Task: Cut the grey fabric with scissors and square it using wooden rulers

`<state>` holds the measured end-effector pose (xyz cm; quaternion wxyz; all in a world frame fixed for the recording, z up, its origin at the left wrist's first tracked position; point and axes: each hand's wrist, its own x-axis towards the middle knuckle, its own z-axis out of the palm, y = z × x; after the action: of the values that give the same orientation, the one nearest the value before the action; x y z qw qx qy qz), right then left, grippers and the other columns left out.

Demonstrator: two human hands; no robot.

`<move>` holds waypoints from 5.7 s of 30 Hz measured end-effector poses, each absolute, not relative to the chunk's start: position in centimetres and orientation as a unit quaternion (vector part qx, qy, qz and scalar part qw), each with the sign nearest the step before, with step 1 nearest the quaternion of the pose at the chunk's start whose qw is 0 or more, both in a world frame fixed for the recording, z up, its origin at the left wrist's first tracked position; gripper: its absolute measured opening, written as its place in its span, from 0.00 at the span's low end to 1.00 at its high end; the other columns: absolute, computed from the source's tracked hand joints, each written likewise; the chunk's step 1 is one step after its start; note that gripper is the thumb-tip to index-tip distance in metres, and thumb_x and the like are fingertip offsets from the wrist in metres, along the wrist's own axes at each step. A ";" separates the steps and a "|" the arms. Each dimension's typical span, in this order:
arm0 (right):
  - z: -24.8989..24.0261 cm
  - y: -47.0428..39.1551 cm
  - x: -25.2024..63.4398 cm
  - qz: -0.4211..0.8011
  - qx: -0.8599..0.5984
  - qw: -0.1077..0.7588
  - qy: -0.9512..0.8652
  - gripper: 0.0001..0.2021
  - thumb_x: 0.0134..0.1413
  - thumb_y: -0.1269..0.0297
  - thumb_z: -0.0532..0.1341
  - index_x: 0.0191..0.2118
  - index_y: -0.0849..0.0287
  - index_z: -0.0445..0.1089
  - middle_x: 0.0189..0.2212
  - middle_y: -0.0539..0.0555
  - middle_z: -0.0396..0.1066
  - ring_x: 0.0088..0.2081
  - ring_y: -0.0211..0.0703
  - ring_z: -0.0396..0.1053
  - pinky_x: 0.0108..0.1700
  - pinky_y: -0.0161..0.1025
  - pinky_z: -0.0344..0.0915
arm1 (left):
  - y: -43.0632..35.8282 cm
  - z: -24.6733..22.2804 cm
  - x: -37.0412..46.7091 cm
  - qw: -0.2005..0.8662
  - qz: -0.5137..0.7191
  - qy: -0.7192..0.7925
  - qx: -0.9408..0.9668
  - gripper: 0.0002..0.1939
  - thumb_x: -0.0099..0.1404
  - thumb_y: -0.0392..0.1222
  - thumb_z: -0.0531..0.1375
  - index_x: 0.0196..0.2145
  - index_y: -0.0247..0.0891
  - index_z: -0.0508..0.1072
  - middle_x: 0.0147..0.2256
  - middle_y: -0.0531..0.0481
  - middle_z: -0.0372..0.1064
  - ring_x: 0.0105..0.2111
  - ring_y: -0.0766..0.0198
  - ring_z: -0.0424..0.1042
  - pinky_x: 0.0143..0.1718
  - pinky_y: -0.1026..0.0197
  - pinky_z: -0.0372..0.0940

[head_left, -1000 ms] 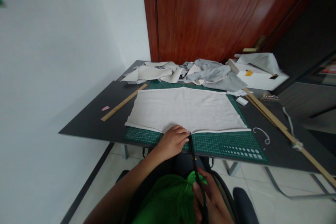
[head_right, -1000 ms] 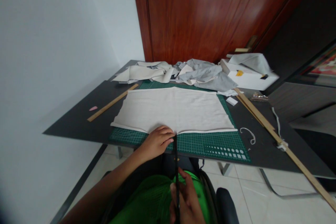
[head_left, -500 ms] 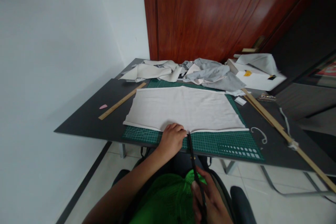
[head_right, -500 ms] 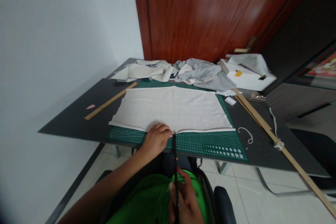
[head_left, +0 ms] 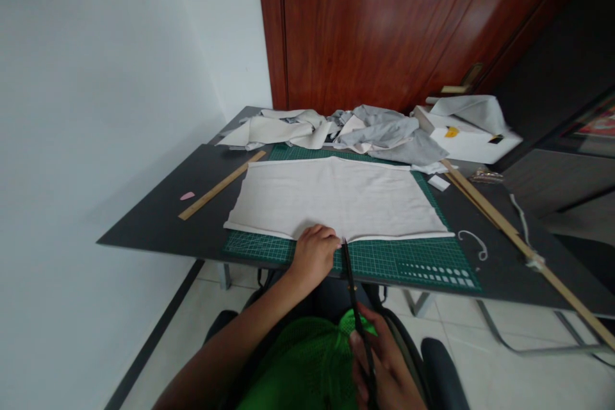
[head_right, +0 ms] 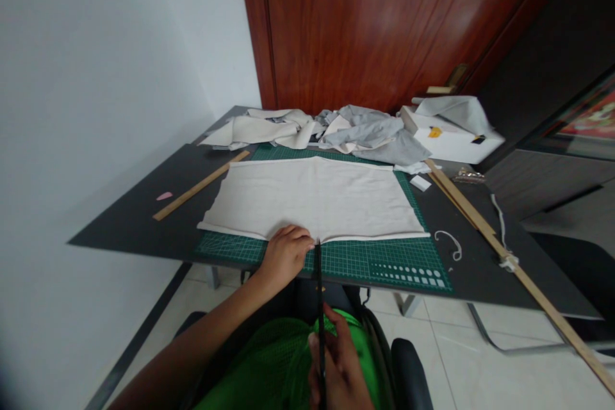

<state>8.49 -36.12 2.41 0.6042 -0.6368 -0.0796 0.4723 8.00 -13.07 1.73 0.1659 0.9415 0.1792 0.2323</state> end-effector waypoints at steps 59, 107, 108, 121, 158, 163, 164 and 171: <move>1.4 -34.2 12.2 0.487 -0.603 0.620 -0.118 0.37 0.54 0.36 0.69 0.60 0.51 0.58 0.25 0.41 0.64 0.20 0.34 0.59 0.17 0.32 0.61 | -14.1 3.2 7.9 0.191 0.161 0.184 0.951 0.32 0.76 0.65 0.52 0.69 0.46 0.65 0.48 0.45 0.73 0.49 0.49 0.69 0.53 0.45 0.63; 1.3 -34.3 11.8 0.496 -0.593 0.621 -0.131 0.36 0.60 0.37 0.66 0.63 0.51 0.57 0.20 0.39 0.61 0.17 0.34 0.56 0.17 0.31 0.59 | -15.2 -1.0 5.3 0.034 0.193 0.196 0.961 0.62 0.62 0.85 0.44 0.70 0.27 0.64 0.71 0.31 0.58 0.73 0.29 0.49 0.73 0.30 0.39; 1.3 -34.4 11.7 0.494 -0.593 0.621 -0.134 0.35 0.60 0.37 0.66 0.63 0.51 0.57 0.20 0.39 0.61 0.17 0.34 0.56 0.17 0.31 0.59 | -15.2 -1.0 5.3 0.037 0.195 0.195 0.960 0.63 0.61 0.86 0.43 0.70 0.27 0.64 0.71 0.31 0.58 0.73 0.30 0.49 0.73 0.30 0.39; 1.1 -34.6 11.5 0.481 -0.605 0.617 -0.149 0.35 0.61 0.38 0.65 0.64 0.51 0.58 0.24 0.42 0.66 0.18 0.33 0.59 0.18 0.33 0.61 | -15.3 -1.2 5.4 0.032 0.209 0.199 0.957 0.66 0.59 0.88 0.39 0.72 0.26 0.61 0.70 0.30 0.59 0.73 0.30 0.50 0.73 0.32 0.38; 1.0 -38.6 10.6 0.520 -0.598 0.609 -0.031 0.39 0.45 0.34 0.73 0.57 0.48 0.64 0.22 0.38 0.60 0.17 0.26 0.50 0.20 0.27 0.44 | -18.6 -3.7 1.4 0.019 0.328 0.165 0.930 0.65 0.61 0.85 0.29 0.66 0.28 0.71 0.63 0.34 0.71 0.67 0.36 0.62 0.71 0.39 0.43; 1.8 -39.1 10.9 0.527 -0.594 0.607 -0.037 0.40 0.46 0.36 0.74 0.59 0.49 0.64 0.20 0.38 0.58 0.18 0.27 0.50 0.21 0.27 0.45 | -17.0 -2.9 0.5 -0.007 0.350 0.150 0.925 0.57 0.67 0.81 0.34 0.63 0.31 0.73 0.59 0.33 0.74 0.62 0.41 0.69 0.65 0.43 0.55; 1.9 -38.9 10.9 0.530 -0.594 0.604 -0.035 0.40 0.46 0.36 0.74 0.59 0.49 0.63 0.20 0.38 0.58 0.18 0.27 0.50 0.21 0.27 0.46 | -16.4 -2.7 0.4 -0.021 0.357 0.154 0.921 0.55 0.68 0.81 0.37 0.63 0.31 0.73 0.60 0.33 0.73 0.62 0.41 0.69 0.64 0.43 0.56; 1.9 -36.2 10.8 0.502 -0.603 0.614 -0.079 0.40 0.49 0.35 0.72 0.61 0.50 0.61 0.23 0.39 0.60 0.19 0.30 0.53 0.17 0.30 0.58 | -14.0 -1.8 0.3 0.010 0.341 0.184 0.922 0.28 0.71 0.65 0.62 0.54 0.40 0.78 0.56 0.41 0.77 0.60 0.42 0.71 0.65 0.40 0.58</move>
<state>10.82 -36.22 1.90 0.6144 -0.6035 -0.0788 0.5021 0.26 -14.03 -1.76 0.0095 0.9220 0.1837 0.3407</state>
